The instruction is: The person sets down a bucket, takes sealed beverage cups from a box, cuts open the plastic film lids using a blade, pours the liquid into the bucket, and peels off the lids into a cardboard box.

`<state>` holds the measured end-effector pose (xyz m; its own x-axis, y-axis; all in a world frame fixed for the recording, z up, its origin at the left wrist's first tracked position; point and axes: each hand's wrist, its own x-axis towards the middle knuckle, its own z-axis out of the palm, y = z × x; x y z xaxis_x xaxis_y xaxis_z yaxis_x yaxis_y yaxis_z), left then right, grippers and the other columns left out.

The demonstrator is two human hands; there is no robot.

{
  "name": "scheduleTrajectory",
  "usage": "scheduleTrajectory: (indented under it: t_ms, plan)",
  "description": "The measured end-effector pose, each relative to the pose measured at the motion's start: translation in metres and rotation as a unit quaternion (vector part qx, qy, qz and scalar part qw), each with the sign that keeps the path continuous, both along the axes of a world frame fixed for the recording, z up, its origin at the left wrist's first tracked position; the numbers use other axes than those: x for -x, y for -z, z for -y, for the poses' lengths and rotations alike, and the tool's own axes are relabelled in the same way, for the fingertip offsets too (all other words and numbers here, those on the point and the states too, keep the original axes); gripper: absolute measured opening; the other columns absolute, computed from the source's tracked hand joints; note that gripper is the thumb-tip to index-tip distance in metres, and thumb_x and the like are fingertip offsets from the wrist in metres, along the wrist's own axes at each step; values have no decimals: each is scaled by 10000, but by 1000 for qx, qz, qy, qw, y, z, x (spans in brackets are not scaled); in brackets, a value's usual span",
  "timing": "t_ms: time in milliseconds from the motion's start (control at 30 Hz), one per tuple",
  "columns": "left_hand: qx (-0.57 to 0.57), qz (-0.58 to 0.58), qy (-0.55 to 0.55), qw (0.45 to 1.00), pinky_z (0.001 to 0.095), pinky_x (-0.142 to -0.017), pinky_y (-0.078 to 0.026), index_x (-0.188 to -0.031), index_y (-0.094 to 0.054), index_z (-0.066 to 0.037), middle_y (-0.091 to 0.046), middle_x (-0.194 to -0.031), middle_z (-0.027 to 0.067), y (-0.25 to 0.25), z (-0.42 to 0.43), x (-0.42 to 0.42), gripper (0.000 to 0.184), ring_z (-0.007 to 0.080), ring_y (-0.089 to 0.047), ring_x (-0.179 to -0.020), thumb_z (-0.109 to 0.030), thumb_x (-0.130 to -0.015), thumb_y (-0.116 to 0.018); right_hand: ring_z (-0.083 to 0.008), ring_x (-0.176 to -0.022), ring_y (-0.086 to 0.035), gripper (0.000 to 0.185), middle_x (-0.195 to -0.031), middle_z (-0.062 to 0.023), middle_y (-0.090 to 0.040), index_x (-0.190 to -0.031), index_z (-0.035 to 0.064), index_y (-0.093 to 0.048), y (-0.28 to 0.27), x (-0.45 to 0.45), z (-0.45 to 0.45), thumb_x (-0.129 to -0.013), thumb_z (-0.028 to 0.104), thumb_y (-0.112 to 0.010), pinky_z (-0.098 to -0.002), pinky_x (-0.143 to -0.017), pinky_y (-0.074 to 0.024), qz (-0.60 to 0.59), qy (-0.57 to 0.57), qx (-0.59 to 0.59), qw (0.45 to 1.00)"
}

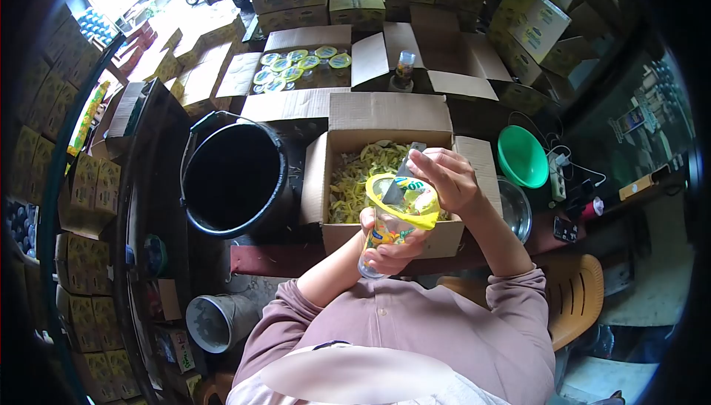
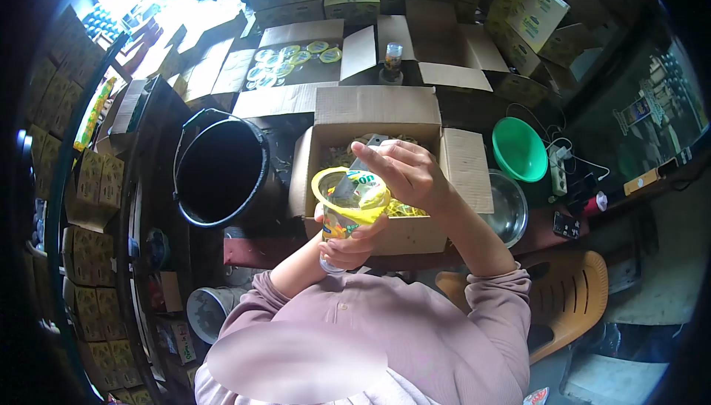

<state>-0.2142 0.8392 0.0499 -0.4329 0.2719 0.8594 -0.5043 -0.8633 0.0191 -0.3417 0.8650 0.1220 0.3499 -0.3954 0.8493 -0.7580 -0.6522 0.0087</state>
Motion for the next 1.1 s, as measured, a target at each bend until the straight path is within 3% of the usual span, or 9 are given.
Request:
scheduleTrajectory:
  t_ms: [133,300,400,567,600,700,800,1000,1100]
  plan:
    - [-14,-10,5,1000,292,-428,-444,-1097,-321,57,-482,-751,136,0,-10,19,596,197,-533,-501,-160,-687,-696,-167,-636,-587,518,-756,-78,-602,-1139,-15,-527,6,19,-6,-640,17,-662,-291,-585,-503,1,-15,-6,1000]
    - [49,207,-160,964,276,-424,-499,-1124,-290,85,-444,-846,169,2,-5,11,723,163,-523,-473,-438,-755,-624,-175,-656,-592,512,-766,-79,-605,-1137,-13,-528,2,41,-16,-643,14,-660,-296,-598,-506,-38,14,-20,999]
    - [146,248,-243,927,419,-593,-540,-1297,-200,-10,-440,-986,202,12,13,11,827,301,-586,-757,-392,-733,-669,-173,-647,-584,500,-745,-67,-589,-1133,-21,-526,4,55,-14,-648,12,-643,-299,-601,-505,-54,12,-22,998]
    - [447,357,-461,678,465,-855,-447,-1275,-309,-1,-456,-1192,176,2,50,-2,685,301,-497,-1055,-366,-782,-614,-154,-624,-570,511,-691,-40,-557,-1165,4,-509,5,69,-4,-674,63,-636,-289,-606,-501,-91,28,-35,995]
    - [441,354,-424,707,406,-911,-391,-1309,-281,-39,-469,-1211,118,2,60,2,665,227,-479,-1092,-305,-788,-598,-142,-615,-566,525,-654,-25,-538,-1182,19,-501,10,72,-1,-684,97,-646,-280,-602,-499,-93,41,-41,994]
    - [428,403,-456,668,345,-883,-403,-1311,-294,-62,-495,-1166,89,2,67,2,625,185,-494,-1027,-224,-774,-571,-137,-615,-568,533,-630,-18,-529,-1191,25,-493,14,75,8,-693,127,-649,-279,-600,-499,-105,40,-53,992]
    - [563,336,-563,502,283,-838,-408,-1203,-427,-65,-543,-1057,57,-5,64,4,569,111,-498,-963,-216,-707,-663,-127,-618,-571,539,-620,-11,-531,-1191,19,-496,16,78,14,-695,161,-651,-275,-605,-500,-117,50,-57,990]
    - [560,310,-484,597,241,-680,-444,-1038,-487,-57,-585,-808,25,-8,64,13,406,107,-553,-728,-177,-695,-669,-119,-596,-553,545,-598,0,-505,-1194,-14,-488,20,78,15,-682,100,-636,-265,-617,-501,-132,42,-31,990]
    - [528,300,-460,647,238,-610,-442,-995,-501,-34,-579,-746,42,-7,63,16,368,120,-550,-648,-175,-690,-651,-184,-661,-603,475,-800,-97,-618,-1123,-37,-519,19,81,10,-664,-17,-638,-308,-594,-505,-113,17,-77,991]
